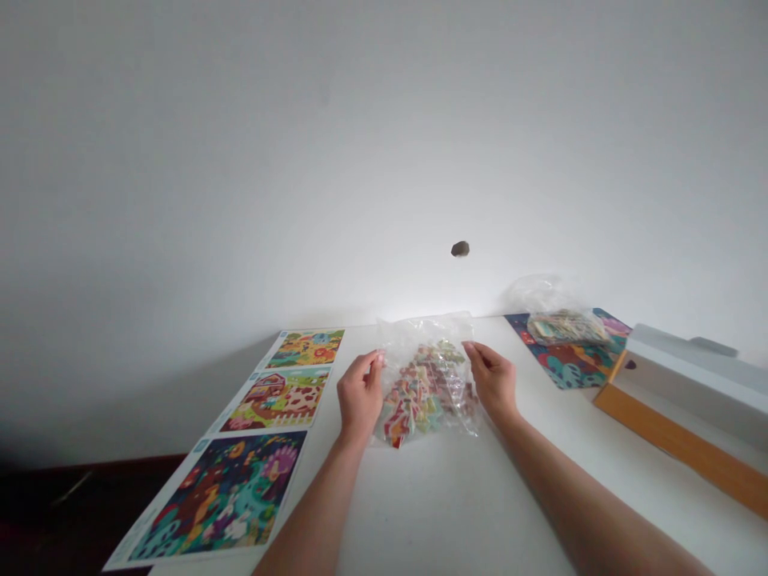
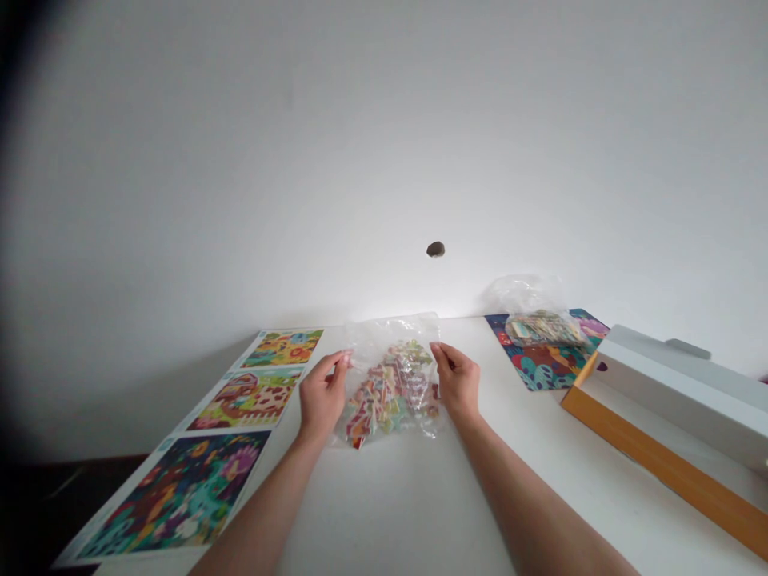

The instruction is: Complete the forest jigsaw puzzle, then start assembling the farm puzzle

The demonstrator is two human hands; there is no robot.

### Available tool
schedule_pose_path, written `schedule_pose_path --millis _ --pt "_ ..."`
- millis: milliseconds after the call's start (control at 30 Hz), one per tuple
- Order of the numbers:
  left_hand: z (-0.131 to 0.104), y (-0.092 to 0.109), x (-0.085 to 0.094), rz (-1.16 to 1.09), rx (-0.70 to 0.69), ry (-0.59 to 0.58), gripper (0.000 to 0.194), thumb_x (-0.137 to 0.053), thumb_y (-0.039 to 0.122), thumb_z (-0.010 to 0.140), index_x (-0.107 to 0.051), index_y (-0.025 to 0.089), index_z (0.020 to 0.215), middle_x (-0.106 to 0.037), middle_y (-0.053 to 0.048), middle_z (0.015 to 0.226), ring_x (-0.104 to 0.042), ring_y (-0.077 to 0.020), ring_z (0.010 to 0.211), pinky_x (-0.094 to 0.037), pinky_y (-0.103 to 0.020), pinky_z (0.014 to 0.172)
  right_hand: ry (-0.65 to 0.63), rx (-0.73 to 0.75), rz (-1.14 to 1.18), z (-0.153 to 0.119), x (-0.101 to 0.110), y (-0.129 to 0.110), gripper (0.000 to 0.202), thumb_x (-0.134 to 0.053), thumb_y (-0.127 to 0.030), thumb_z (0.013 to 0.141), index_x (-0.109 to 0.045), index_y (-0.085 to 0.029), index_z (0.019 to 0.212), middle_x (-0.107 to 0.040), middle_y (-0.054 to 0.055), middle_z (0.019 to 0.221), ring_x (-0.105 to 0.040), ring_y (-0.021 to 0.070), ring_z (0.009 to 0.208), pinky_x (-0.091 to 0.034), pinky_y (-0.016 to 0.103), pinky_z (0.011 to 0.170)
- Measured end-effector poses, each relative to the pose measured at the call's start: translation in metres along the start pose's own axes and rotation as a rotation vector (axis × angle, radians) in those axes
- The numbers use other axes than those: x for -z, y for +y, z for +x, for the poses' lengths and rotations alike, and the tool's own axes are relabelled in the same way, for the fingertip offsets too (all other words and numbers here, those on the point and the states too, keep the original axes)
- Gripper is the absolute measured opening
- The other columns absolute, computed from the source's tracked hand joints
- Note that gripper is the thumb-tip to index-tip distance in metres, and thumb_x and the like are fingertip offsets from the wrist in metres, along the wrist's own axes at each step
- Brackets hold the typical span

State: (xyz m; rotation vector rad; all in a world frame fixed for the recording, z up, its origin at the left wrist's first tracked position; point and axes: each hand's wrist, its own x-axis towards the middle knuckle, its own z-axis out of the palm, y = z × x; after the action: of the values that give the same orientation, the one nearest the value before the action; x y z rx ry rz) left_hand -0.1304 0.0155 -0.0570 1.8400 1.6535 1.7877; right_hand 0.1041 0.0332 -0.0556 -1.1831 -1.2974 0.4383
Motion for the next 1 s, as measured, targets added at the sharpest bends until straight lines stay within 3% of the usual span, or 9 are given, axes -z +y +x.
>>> schedule_pose_path --millis 267,433,533,700,867,1000 --pt "0.001 0.004 0.001 -0.019 -0.034 0.03 0.024 -0.05 0.031 0.092 -0.069 0.018 0.096 -0.071 -0.005 0.088 -0.066 -0.0152 0.08 -0.05 -0.022 0.066 0.012 0.049 0.047 0.001 0.0 0.002 0.042 -0.058 -0.052 0.088 -0.075 -0.013 0.092 -0.065 0.003 0.072 -0.053 0.0173 0.063 -0.041 0.025 0.059" --pt "-0.001 0.002 0.0 0.01 0.002 -0.002 0.027 -0.047 0.033 0.092 -0.068 0.018 0.097 -0.07 -0.005 0.088 -0.066 -0.0159 0.08 -0.05 -0.023 0.069 -0.14 -0.048 -0.061 0.004 0.001 0.007 0.04 -0.054 -0.05 0.087 -0.075 -0.016 0.094 -0.07 0.007 0.086 -0.06 0.0214 0.074 -0.044 0.028 0.066" --pt "-0.001 0.0 -0.001 0.015 0.04 -0.018 0.028 -0.047 0.035 0.092 -0.069 0.018 0.098 -0.071 -0.005 0.089 -0.066 -0.0161 0.08 -0.05 -0.024 0.069 -0.245 -0.159 -0.223 0.004 0.001 0.01 0.036 -0.054 -0.047 0.085 -0.075 -0.018 0.082 -0.069 0.005 0.07 -0.062 0.0218 0.067 -0.043 0.028 0.064" --pt "0.0 -0.003 -0.001 0.12 0.179 -0.071 0.029 -0.049 0.035 0.087 -0.072 0.019 0.094 -0.074 -0.007 0.088 -0.067 -0.0192 0.078 -0.049 -0.025 0.065 -0.355 -0.161 -0.39 0.002 -0.001 0.009 0.04 -0.047 -0.042 0.088 -0.069 -0.022 0.06 -0.059 0.0 0.046 -0.06 0.0193 0.055 -0.039 0.026 0.06" --pt "-0.003 -0.003 0.002 0.461 0.248 -0.186 0.023 -0.054 0.033 0.08 -0.071 0.024 0.067 -0.073 -0.006 0.069 -0.064 -0.0211 0.059 -0.038 -0.026 0.053 -0.339 -0.169 -0.455 0.003 -0.003 0.011 0.032 -0.05 -0.04 0.086 -0.072 -0.022 0.071 -0.061 0.0 0.048 -0.06 0.0189 0.054 -0.04 0.027 0.061" --pt "-0.003 -0.003 0.002 0.478 0.219 -0.184 0.023 -0.053 0.031 0.08 -0.069 0.024 0.064 -0.072 -0.004 0.067 -0.061 -0.0193 0.058 -0.035 -0.025 0.052 -0.314 -0.162 -0.399 0.003 -0.005 0.016 0.032 -0.051 -0.042 0.086 -0.073 -0.023 0.074 -0.057 -0.002 0.043 -0.06 0.0195 0.051 -0.04 0.027 0.058"
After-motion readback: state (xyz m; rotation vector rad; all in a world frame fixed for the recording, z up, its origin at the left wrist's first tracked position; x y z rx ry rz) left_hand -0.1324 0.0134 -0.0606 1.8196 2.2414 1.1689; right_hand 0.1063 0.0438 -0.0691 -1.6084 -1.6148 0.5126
